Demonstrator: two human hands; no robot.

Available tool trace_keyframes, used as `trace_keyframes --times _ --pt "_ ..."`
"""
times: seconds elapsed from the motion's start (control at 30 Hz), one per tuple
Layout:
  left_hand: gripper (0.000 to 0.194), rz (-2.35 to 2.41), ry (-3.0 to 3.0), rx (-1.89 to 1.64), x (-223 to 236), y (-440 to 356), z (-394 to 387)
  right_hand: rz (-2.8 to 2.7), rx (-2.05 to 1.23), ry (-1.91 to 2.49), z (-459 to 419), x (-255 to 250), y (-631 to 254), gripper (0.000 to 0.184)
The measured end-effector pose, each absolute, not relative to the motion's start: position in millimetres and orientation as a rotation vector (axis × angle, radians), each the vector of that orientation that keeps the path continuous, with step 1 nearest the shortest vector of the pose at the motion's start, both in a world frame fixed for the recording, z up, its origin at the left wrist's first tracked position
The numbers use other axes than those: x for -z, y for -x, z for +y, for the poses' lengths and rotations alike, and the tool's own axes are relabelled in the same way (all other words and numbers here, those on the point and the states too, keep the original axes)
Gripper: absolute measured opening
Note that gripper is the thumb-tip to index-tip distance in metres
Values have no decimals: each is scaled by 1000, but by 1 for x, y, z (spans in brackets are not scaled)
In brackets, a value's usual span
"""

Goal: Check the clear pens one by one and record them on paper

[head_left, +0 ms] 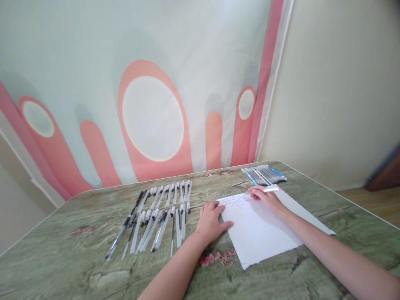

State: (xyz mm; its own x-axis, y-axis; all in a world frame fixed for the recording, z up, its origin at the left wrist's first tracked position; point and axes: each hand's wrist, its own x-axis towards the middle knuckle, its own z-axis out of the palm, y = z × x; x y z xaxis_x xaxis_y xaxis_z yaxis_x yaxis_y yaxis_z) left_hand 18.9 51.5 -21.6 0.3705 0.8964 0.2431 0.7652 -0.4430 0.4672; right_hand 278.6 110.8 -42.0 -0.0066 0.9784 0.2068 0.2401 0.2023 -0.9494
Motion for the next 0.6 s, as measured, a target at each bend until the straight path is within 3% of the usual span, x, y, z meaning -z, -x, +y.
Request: trace_keyframes --times 0.6 --pt "56 1487 -2438 -590 23 -17 55 -1426 -450 1571 126 52 -317 14"
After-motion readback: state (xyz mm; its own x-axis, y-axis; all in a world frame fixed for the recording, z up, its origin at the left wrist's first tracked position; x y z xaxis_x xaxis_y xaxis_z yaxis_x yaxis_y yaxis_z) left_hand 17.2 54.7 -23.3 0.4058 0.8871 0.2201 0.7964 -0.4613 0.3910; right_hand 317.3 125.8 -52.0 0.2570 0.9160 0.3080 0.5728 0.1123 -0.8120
